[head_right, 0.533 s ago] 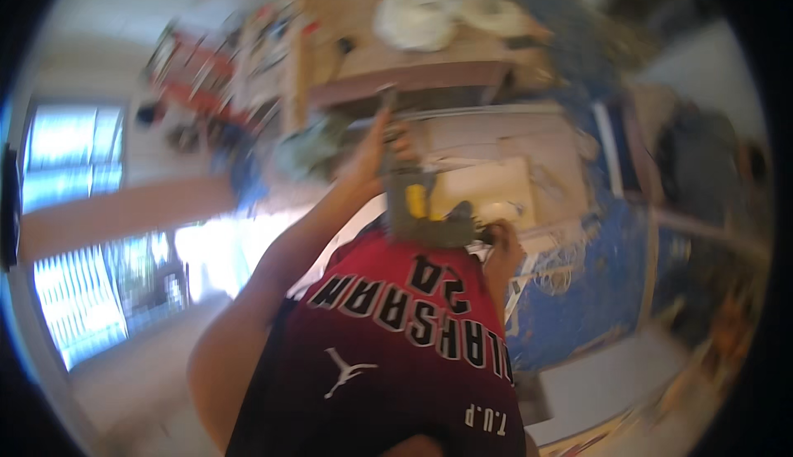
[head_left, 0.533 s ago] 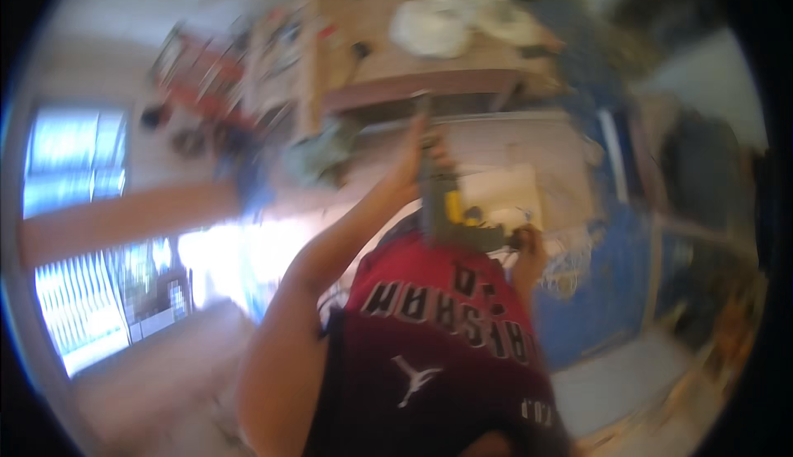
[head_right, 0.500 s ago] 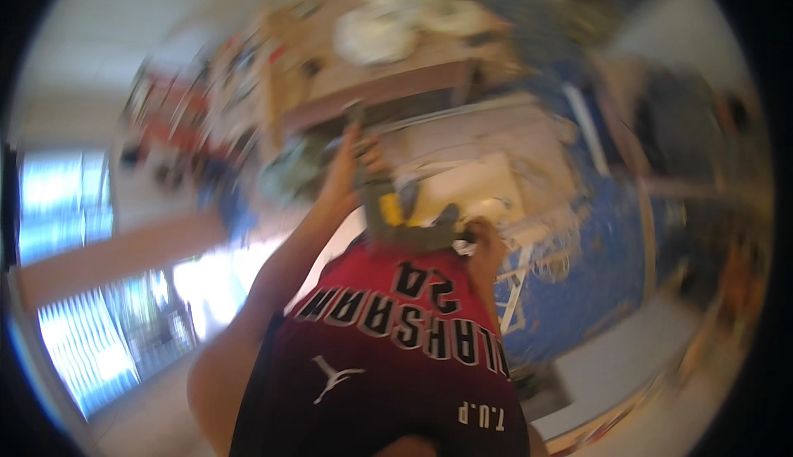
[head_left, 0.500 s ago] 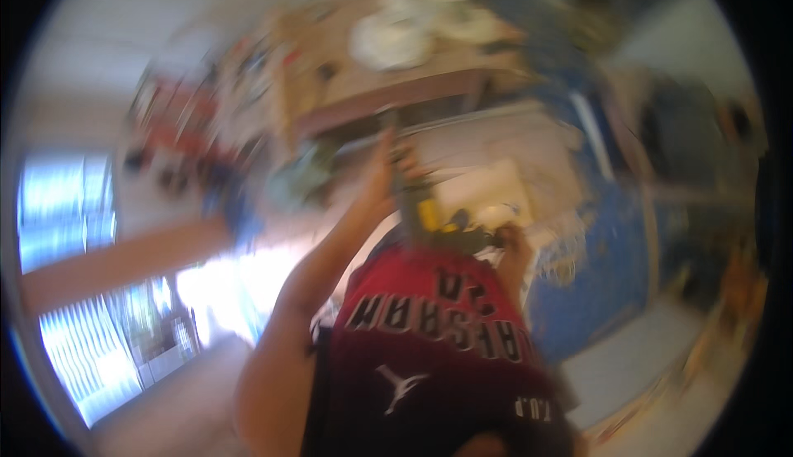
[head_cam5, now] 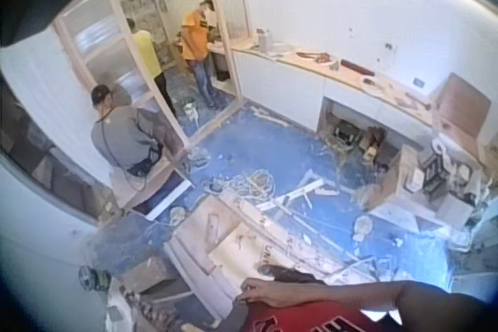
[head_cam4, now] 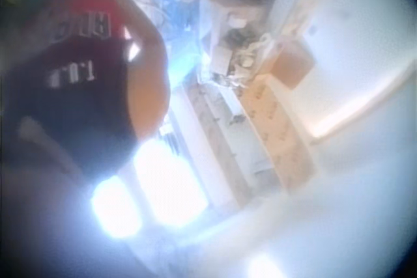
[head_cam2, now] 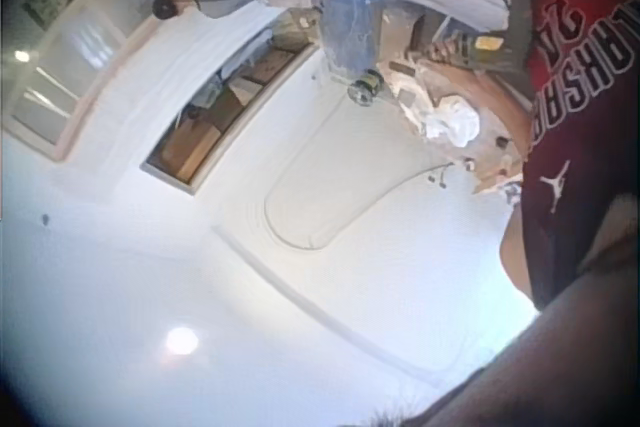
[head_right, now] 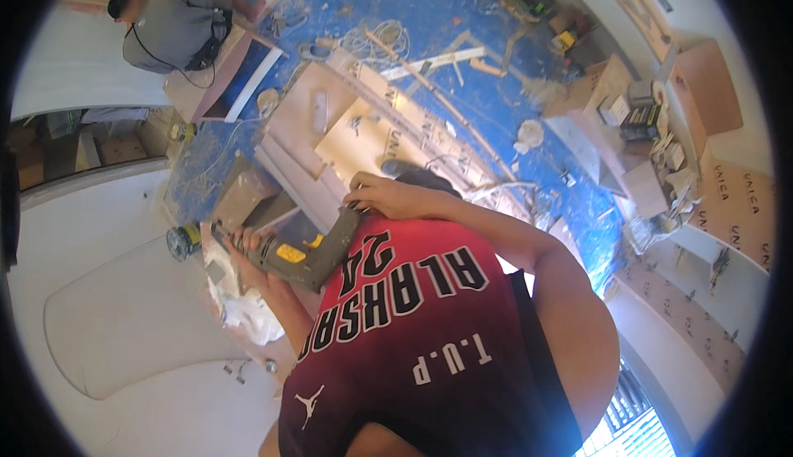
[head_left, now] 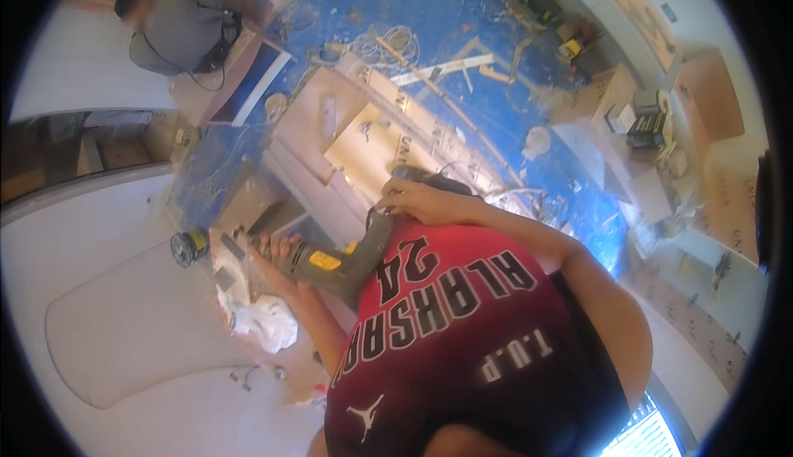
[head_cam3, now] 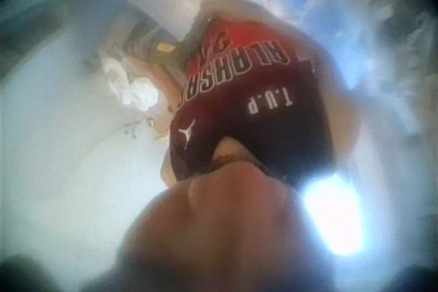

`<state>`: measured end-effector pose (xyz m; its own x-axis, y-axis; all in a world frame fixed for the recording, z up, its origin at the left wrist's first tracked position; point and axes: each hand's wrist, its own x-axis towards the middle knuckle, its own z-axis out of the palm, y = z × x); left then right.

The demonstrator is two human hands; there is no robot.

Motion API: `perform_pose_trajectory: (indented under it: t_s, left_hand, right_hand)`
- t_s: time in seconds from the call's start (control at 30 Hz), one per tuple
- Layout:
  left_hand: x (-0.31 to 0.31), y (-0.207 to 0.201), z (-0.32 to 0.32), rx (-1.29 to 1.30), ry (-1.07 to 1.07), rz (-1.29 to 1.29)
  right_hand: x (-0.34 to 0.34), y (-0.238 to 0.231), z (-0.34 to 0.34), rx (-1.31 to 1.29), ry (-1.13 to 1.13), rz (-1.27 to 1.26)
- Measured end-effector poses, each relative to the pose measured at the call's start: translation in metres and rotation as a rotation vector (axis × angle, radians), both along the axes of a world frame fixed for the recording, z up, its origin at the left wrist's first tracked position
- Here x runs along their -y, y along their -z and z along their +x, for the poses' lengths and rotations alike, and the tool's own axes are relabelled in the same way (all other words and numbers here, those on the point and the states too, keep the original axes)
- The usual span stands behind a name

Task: The person measures and marks a large sheet of plywood on the floor using a tape measure and pencil. They then use a power drill to create holes at the marked locations.

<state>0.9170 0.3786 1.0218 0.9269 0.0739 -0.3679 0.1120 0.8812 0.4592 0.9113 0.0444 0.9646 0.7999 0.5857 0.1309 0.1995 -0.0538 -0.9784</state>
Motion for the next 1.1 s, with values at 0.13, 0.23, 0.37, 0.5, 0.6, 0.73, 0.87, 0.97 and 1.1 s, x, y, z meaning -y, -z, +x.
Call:
perform_pose_trajectory:
  t_s: [0.13, 0.23, 0.37, 0.5, 0.6, 0.73, 0.87, 0.97, 1.1]
  left_hand:
    - [-0.003, -0.021, -0.002, -0.048, 0.117, 0.000]
    - [-0.004, -0.021, 0.000, -0.047, 0.220, 0.026]
    - [-0.010, -0.003, 0.005, -0.167, 0.243, 0.463]
    - [0.013, 0.035, 0.012, -0.208, 0.353, 0.515]
    - [0.029, 0.049, 0.016, -0.186, 0.429, 0.511]
    - [0.034, 0.051, 0.023, -0.146, 0.458, 0.521]
    - [0.036, 0.054, 0.028, -0.144, 0.447, 0.512]
    - [0.035, 0.056, 0.028, -0.156, 0.423, 0.508]
    - [0.030, 0.059, 0.025, -0.182, 0.391, 0.505]
  right_hand:
    - [-0.009, -0.007, -0.034, -0.217, 0.016, 0.004]
    - [-0.002, -0.011, -0.058, -0.400, 0.005, 0.145]
    - [0.011, -0.030, -0.075, -0.370, 0.065, 0.149]
    - [0.003, -0.010, -0.092, -0.360, 0.219, 0.237]
    - [0.019, -0.024, -0.105, -0.340, 0.299, 0.077]
    - [0.010, -0.016, -0.110, -0.264, 0.372, 0.053]
    - [0.000, -0.013, -0.098, 0.078, 0.399, -0.116]
    - [-0.001, -0.027, -0.081, 0.055, 0.300, -0.159]
    - [-0.016, -0.018, -0.061, 0.375, 0.250, -0.227]
